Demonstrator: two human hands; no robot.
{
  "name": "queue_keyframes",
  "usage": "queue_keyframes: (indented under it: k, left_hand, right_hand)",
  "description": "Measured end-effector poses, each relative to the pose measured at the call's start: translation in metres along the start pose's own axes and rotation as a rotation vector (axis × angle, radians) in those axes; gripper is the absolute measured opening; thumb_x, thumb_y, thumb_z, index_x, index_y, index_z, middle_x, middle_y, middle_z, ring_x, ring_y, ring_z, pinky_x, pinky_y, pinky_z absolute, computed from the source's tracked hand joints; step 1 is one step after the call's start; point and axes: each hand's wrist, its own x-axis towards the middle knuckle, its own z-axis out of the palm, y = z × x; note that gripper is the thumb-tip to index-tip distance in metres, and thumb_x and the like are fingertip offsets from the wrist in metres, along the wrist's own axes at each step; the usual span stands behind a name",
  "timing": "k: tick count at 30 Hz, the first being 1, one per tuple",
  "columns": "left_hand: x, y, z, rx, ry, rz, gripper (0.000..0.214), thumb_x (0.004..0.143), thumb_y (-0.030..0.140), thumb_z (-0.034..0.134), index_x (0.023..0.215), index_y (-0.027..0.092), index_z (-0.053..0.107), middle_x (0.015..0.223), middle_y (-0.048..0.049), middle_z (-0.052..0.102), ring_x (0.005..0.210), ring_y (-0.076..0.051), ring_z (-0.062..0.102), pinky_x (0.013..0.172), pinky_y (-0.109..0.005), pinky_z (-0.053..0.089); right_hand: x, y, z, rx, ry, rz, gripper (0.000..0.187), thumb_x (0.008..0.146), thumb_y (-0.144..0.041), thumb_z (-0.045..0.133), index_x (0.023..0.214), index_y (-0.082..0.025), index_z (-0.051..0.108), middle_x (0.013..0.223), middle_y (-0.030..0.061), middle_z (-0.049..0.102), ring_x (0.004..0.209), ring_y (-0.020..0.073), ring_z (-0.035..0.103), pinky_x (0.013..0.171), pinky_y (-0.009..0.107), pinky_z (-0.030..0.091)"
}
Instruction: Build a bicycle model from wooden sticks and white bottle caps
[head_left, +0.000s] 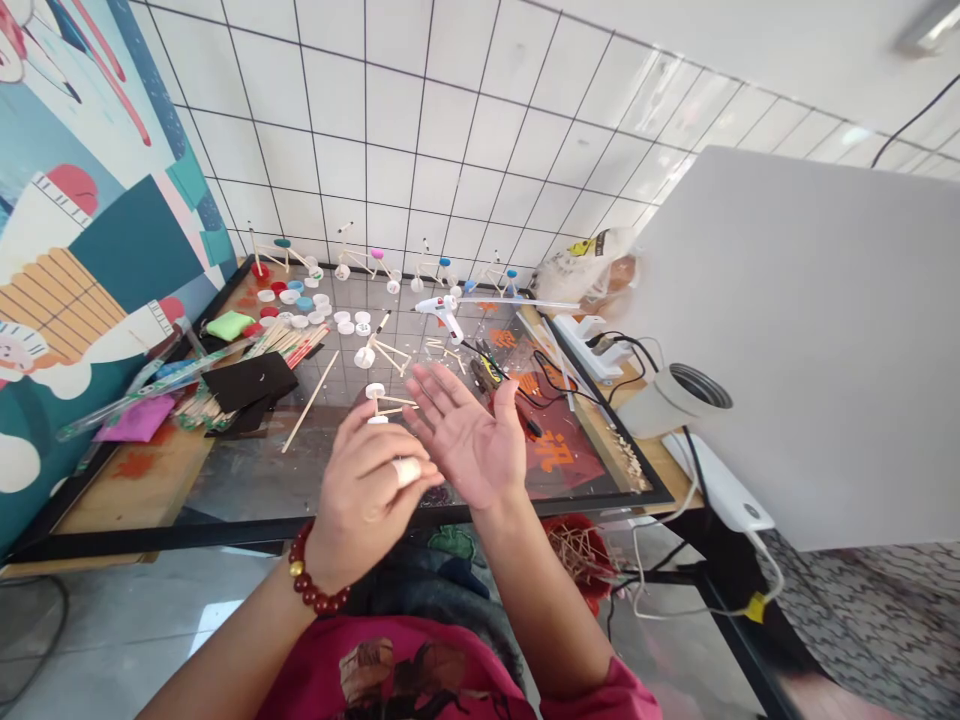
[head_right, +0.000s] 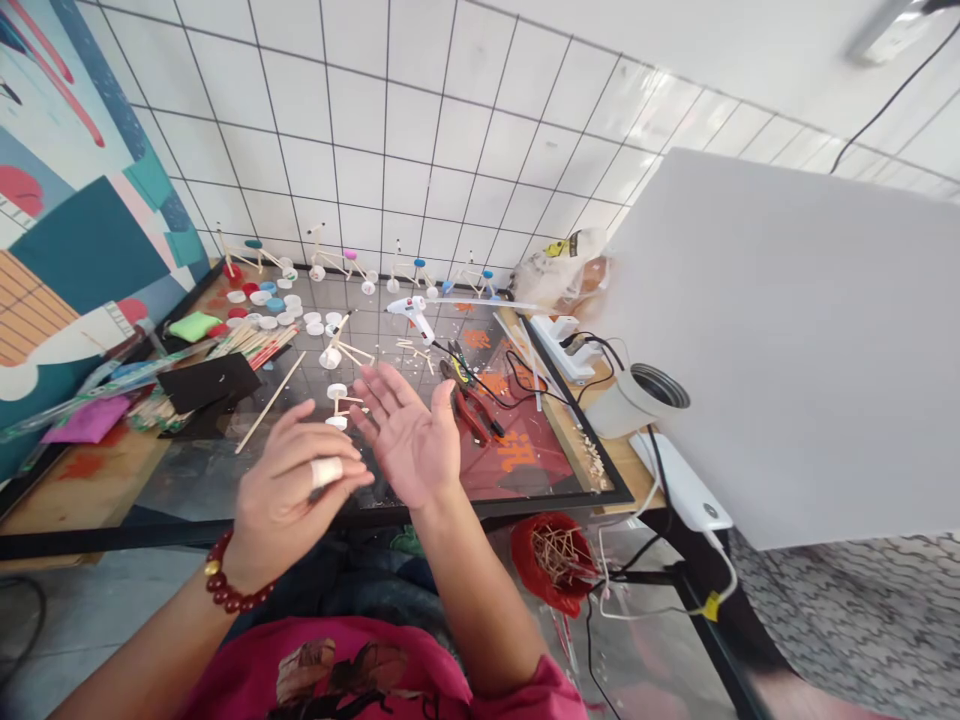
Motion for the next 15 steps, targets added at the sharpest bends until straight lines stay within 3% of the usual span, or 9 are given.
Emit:
queue_keyframes:
  k: [3, 6, 9, 12, 15]
  left_hand:
    - [-0.006, 0.010, 0.010, -0.008, -0.094, 0.053, 0.015, 0.082, 0.016, 0.076, 0.093, 0.024, 0.069, 0.091, -0.0005, 0.074, 0.091, -0.018, 0.068, 0.111, -0.052, 0.042]
    - [-0.007, 0.005, 0.009, 0.010, -0.117, 0.117, 0.011, 0.084, 0.013, 0.072, 0.086, 0.023, 0.070, 0.088, 0.0008, 0.074, 0.089, -0.017, 0.067, 0.113, -0.055, 0.039]
    - [0.003, -0.012, -0.001, 0.021, -0.009, 0.041, 0.009, 0.083, 0.014, 0.074, 0.080, 0.022, 0.070, 0.084, 0.0007, 0.072, 0.085, -0.016, 0.068, 0.112, -0.053, 0.041]
    - [0.023, -0.033, -0.011, 0.047, 0.132, -0.087, 0.008, 0.081, 0.019, 0.077, 0.076, 0.021, 0.071, 0.084, 0.0002, 0.071, 0.080, -0.015, 0.068, 0.107, -0.047, 0.046]
    - [0.040, -0.045, -0.015, 0.054, 0.182, -0.045, 0.006, 0.083, 0.019, 0.076, 0.079, 0.022, 0.073, 0.083, 0.0010, 0.072, 0.077, -0.014, 0.068, 0.107, -0.046, 0.046]
  right_hand:
    - [0.003, 0.003, 0.004, -0.023, -0.025, 0.007, 0.084, 0.084, -0.086, 0.027, 0.130, -0.023, 0.059, 0.150, 0.0082, 0.051, 0.145, 0.0267, 0.040, 0.121, 0.048, 0.033]
    - [0.002, 0.007, 0.002, -0.086, -0.088, -0.035, 0.092, 0.082, -0.090, 0.020, 0.135, -0.025, 0.056, 0.154, 0.0072, 0.047, 0.145, 0.0275, 0.040, 0.119, 0.049, 0.035]
    - [0.003, 0.009, -0.009, -0.256, -0.195, -0.191, 0.081, 0.083, -0.085, 0.036, 0.135, -0.028, 0.059, 0.154, 0.0053, 0.047, 0.143, 0.0286, 0.042, 0.118, 0.049, 0.037]
    - [0.006, 0.008, -0.021, -0.551, -0.280, -0.329, 0.061, 0.086, -0.066, 0.060, 0.135, -0.031, 0.061, 0.155, 0.0030, 0.046, 0.146, 0.0283, 0.039, 0.121, 0.048, 0.033]
    - [0.010, 0.005, -0.028, -0.809, -0.343, -0.413, 0.053, 0.088, -0.052, 0.067, 0.138, -0.036, 0.058, 0.157, 0.0012, 0.045, 0.149, 0.0266, 0.035, 0.123, 0.049, 0.029]
